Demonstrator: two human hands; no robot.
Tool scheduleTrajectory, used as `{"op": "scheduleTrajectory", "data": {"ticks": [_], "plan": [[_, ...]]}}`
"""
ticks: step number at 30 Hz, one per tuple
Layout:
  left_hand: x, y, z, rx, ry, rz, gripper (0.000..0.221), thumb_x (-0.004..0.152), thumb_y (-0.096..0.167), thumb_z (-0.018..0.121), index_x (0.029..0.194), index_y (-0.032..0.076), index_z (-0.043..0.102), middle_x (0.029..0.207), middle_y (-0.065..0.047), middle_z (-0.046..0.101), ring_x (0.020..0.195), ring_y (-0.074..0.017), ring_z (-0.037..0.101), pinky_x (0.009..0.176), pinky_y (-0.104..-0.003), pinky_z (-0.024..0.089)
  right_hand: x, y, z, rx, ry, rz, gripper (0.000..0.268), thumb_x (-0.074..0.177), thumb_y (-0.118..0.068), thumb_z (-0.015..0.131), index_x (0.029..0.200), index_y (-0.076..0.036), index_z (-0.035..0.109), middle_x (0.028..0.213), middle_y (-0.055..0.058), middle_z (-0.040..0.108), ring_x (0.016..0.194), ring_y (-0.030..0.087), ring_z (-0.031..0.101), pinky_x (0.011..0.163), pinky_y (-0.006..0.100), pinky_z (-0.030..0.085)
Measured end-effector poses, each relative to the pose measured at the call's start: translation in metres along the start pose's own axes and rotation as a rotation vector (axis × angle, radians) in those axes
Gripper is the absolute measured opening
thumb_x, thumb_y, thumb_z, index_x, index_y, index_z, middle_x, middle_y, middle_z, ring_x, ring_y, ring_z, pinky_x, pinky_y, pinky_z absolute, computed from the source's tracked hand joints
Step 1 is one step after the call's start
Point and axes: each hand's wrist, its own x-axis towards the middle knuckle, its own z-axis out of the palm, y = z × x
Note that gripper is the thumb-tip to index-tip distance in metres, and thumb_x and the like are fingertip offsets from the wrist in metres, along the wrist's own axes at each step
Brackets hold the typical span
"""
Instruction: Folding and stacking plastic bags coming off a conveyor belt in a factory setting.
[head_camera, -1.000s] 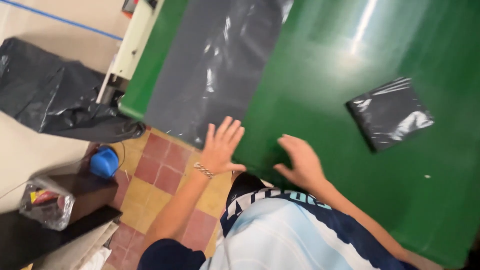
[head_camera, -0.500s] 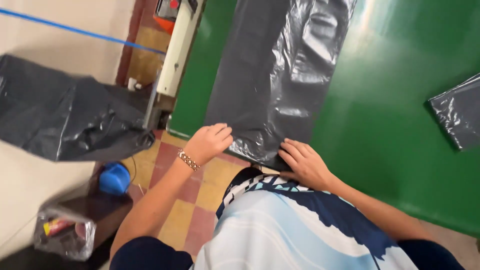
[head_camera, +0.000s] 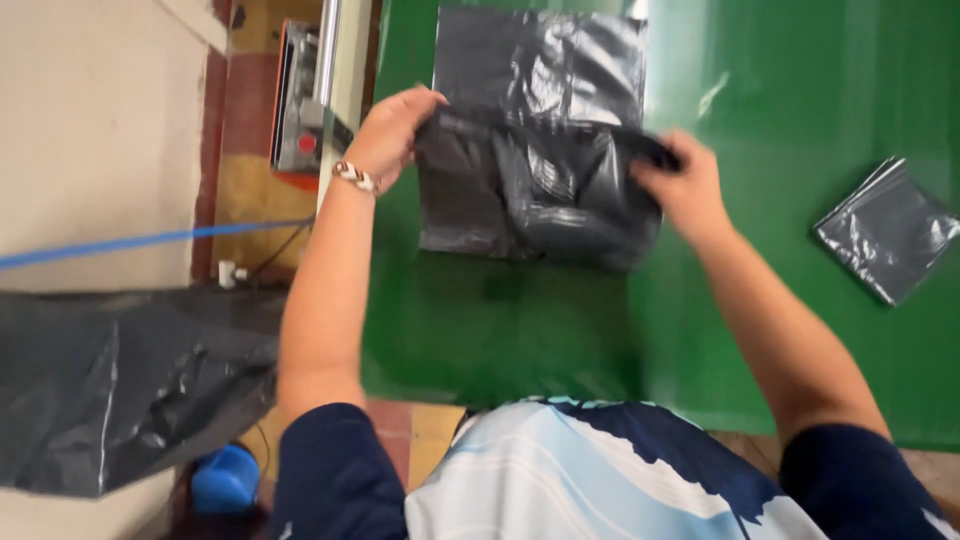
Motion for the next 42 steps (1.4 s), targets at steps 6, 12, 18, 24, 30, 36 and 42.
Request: {"op": "scheduleTrajectory", "data": {"ticks": [6,12,18,24,30,36,42], "plan": [[0.109,-0.058,-0.024,0.031,0.208,-0.303,0.085,0.072,0.077,0.047,0.126,0.012,0.045,0.084,0.001,0.052,0.066,-0.0100,0.047,0.052,-0.025,0.038,0.173,0.046,0.025,0.368,0.116,0.430,0.042,0.079,-0.015,0.081,0.116,-0.008,0.064,0.100,0.004,0.071,0.091,0.019,0.069,0.079,0.035,0.058],[0.099,-0.101,-0.016,0.718,0.336,-0.275,0.049,0.075,0.055,0.081,0.106,0.018,0.069,0.098,-0.003,0.074,0.103,-0.0239,0.070,0.087,-0.036,0.057,0.177,0.123,0.020,0.556,0.061,0.678,0.070,0.095,-0.055,0.071,0.144,-0.013,0.043,0.120,0.008,0.058,0.102,0.025,0.062,0.080,0.049,0.050],[0.028,-0.080,0.012,0.671,0.532,-0.243,0.042,0.094,0.051,0.059,0.120,0.017,0.058,0.105,-0.005,0.074,0.106,-0.0272,0.068,0.092,-0.042,0.055,0.019,0.051,0.020,0.243,-0.032,0.592,0.074,0.088,-0.043,0.079,0.140,-0.003,0.045,0.095,0.013,0.065,0.076,0.020,0.068,0.064,0.036,0.060],[-0.009,-0.103,0.021,0.899,0.387,-0.389,0.054,0.081,0.056,0.073,0.115,0.018,0.057,0.107,-0.008,0.074,0.107,-0.0314,0.069,0.091,-0.046,0.055,-0.028,0.019,0.042,-0.075,0.205,0.484,0.060,0.082,-0.025,0.078,0.135,-0.020,0.051,0.095,0.009,0.072,0.095,0.029,0.069,0.088,0.043,0.053],[-0.017,-0.135,0.027,0.810,0.604,-0.073,0.021,0.097,0.031,0.057,0.111,0.017,0.064,0.099,-0.009,0.076,0.100,-0.0337,0.069,0.087,-0.049,0.054,-0.042,0.035,0.057,-0.067,0.382,0.353,0.035,0.094,-0.018,0.059,0.128,-0.025,0.059,0.099,0.015,0.072,0.097,0.036,0.069,0.088,0.047,0.053],[-0.041,-0.149,0.043,0.933,0.599,0.079,0.044,0.093,0.025,0.065,0.132,0.010,0.053,0.108,-0.016,0.072,0.108,-0.0340,0.062,0.090,-0.049,0.053,-0.067,-0.011,0.061,-0.272,0.289,0.268,0.058,0.092,-0.021,0.066,0.145,-0.020,0.044,0.131,0.019,0.064,0.102,0.046,0.062,0.096,0.053,0.045],[-0.093,-0.174,0.061,1.147,0.630,0.064,0.049,0.090,0.028,0.065,0.135,0.015,0.051,0.099,-0.007,0.066,0.103,-0.0291,0.062,0.082,-0.046,0.055,-0.113,0.028,0.056,-0.515,0.205,0.189,0.047,0.091,-0.025,0.065,0.136,-0.031,0.055,0.110,0.005,0.072,0.091,0.035,0.066,0.085,0.046,0.049]]}}
